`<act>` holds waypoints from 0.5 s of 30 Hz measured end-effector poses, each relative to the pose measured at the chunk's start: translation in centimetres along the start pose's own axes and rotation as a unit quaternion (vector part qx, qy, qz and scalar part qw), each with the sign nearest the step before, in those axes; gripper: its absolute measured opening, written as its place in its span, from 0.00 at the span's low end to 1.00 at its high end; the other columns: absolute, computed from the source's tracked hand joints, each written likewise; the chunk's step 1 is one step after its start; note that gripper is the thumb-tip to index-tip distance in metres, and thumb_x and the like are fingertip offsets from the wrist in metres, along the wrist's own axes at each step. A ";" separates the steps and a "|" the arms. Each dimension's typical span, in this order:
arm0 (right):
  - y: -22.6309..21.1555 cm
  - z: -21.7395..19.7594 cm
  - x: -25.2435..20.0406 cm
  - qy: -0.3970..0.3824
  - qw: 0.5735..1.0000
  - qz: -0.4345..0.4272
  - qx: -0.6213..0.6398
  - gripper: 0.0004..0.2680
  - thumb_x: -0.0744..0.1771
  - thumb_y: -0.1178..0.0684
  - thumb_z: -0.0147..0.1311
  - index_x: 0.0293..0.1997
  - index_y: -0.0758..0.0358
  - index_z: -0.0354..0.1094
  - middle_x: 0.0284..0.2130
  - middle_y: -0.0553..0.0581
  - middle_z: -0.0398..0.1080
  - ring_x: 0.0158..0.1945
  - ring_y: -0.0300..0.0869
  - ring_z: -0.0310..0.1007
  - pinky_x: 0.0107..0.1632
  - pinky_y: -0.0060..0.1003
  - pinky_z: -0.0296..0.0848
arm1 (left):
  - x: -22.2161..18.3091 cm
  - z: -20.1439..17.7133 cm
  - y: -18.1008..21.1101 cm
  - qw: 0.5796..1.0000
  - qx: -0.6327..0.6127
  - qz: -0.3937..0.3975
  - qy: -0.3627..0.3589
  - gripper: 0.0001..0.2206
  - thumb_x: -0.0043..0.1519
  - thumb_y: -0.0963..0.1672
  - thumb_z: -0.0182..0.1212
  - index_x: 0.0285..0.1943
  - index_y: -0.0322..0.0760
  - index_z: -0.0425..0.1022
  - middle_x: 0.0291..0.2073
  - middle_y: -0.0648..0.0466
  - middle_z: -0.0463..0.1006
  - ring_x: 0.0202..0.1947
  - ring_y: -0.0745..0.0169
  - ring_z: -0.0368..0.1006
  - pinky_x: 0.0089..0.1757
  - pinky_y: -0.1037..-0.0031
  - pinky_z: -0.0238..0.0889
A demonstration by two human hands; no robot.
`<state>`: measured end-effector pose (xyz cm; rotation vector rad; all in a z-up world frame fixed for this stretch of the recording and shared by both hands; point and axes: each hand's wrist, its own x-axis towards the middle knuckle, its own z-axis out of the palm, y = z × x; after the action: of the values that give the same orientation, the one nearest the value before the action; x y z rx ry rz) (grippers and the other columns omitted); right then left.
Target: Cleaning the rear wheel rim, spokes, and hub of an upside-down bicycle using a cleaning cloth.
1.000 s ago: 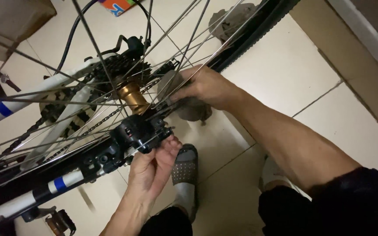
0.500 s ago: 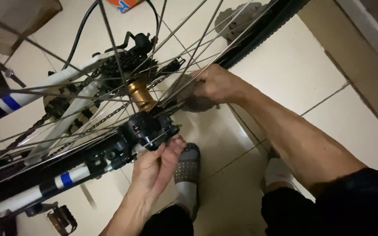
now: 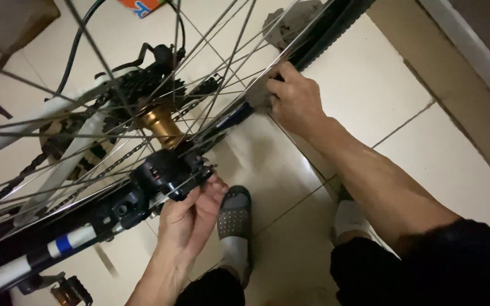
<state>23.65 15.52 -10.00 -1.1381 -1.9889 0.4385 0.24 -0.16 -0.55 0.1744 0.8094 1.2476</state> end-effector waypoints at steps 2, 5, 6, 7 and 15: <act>0.3 0.3 -0.1 0.070 0.982 -0.014 -0.175 0.03 0.60 0.66 0.57 0.29 0.66 0.70 0.37 0.59 0.66 0.20 0.48 0.64 0.22 0.41 0.66 | -0.2 0.6 0.1 0.999 0.020 0.008 0.032 0.14 0.60 0.39 0.63 0.54 0.23 0.74 0.42 0.43 0.77 0.44 0.53 0.72 0.53 0.60 0.67; 0.3 1.0 -0.2 0.059 0.981 0.019 -0.185 0.03 0.58 0.68 0.54 0.27 0.68 0.67 0.27 0.59 0.57 0.14 0.45 0.53 0.17 0.42 0.56 | -0.1 0.8 0.2 1.000 0.017 0.007 0.018 0.14 0.59 0.39 0.66 0.53 0.24 0.75 0.42 0.43 0.78 0.44 0.53 0.72 0.53 0.61 0.66; 0.2 1.4 -0.7 0.058 0.981 0.020 -0.186 0.03 0.58 0.68 0.54 0.27 0.68 0.67 0.27 0.59 0.57 0.14 0.45 0.53 0.17 0.42 0.56 | -0.1 0.7 0.3 1.000 0.016 0.005 0.018 0.14 0.59 0.39 0.66 0.53 0.24 0.75 0.42 0.43 0.78 0.44 0.53 0.72 0.53 0.61 0.66; 0.3 1.9 -1.3 0.063 0.990 0.062 -0.112 0.04 0.59 0.66 0.52 0.33 0.70 0.67 0.31 0.62 0.62 0.23 0.51 0.60 0.25 0.44 0.62 | 0.0 0.7 0.2 1.000 0.013 0.006 0.008 0.15 0.60 0.39 0.66 0.54 0.24 0.74 0.42 0.44 0.79 0.44 0.54 0.73 0.53 0.61 0.66; -2.3 6.4 -3.0 -0.053 0.924 0.298 0.232 0.08 0.65 0.51 0.61 0.43 0.61 0.76 0.32 0.56 0.78 0.30 0.42 0.73 0.37 0.36 0.73 | 0.0 0.5 -0.1 1.000 0.000 0.002 0.004 0.14 0.61 0.39 0.64 0.55 0.26 0.73 0.42 0.44 0.78 0.45 0.55 0.72 0.52 0.63 0.67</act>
<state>18.24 12.29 -14.03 -1.4029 -1.4631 1.2362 0.60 -0.06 -0.23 0.1711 0.8157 1.2524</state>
